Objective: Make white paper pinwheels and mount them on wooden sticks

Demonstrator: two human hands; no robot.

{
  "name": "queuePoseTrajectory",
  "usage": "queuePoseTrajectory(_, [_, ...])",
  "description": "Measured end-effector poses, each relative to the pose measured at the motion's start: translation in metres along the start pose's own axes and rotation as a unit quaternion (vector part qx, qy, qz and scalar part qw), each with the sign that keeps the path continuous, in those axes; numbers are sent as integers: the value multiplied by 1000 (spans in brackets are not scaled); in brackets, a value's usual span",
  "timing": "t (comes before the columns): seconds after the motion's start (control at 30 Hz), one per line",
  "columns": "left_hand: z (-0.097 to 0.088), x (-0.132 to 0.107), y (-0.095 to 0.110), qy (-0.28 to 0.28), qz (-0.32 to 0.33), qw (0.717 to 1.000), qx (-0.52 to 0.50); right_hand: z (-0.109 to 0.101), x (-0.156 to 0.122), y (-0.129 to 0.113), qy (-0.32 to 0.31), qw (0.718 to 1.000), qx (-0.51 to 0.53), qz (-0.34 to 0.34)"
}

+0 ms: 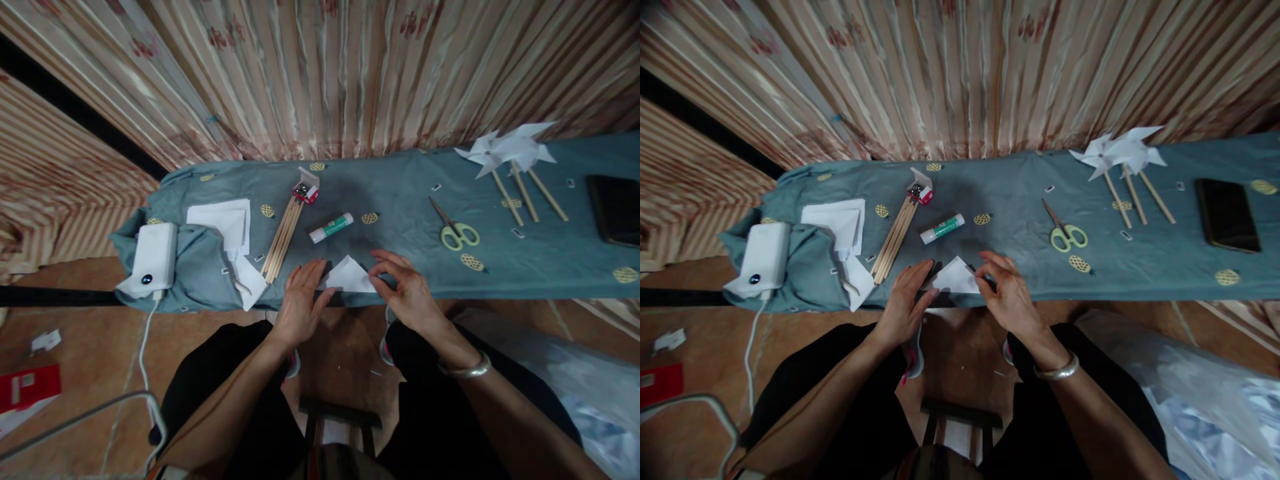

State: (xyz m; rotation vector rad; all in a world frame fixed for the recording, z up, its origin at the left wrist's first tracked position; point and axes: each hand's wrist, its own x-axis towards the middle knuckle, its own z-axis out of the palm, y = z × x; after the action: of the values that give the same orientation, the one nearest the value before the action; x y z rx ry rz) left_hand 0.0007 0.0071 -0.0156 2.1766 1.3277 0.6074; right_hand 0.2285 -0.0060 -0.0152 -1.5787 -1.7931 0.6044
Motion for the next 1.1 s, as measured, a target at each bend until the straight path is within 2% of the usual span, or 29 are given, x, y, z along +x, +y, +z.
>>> queuePoseTrajectory(0.17, [1,10,2,44,-56,992,-100,1,2,-12,-6,999,-11,-35])
queuePoseTrajectory(0.27, [-1,17,2,72,-113,974,-183,-1,4,-17,15,997,-40,-65])
queuePoseTrajectory(0.33, [-4,21,3,88,-155,947,-268,-3,5,-20,37,994,-58,-90])
queuePoseTrajectory(0.43, [-8,27,7,94,-210,885,-404,-6,7,-25,72,986,-82,-122])
queuePoseTrajectory(0.57, [-10,32,17,37,-271,795,-541,-6,9,-33,111,976,-102,-158])
queuePoseTrajectory(0.63, [-10,34,22,16,-290,773,-564,-5,9,-36,124,970,-111,-175])
queuePoseTrajectory(0.73, [-10,36,25,34,-298,768,-566,-6,10,-38,138,967,-116,-182])
queuePoseTrajectory(0.83, [-11,39,24,84,-294,763,-569,-15,15,-27,162,969,-115,-150])
queuePoseTrajectory(0.9, [-12,41,23,112,-298,761,-565,-26,20,-10,184,968,-135,-101])
queuePoseTrajectory(1.0, [-11,44,24,131,-284,756,-575,-48,27,23,214,953,-217,1])
queuePoseTrajectory(1.1, [-9,46,26,144,-253,749,-596,-65,29,50,151,924,-325,133])
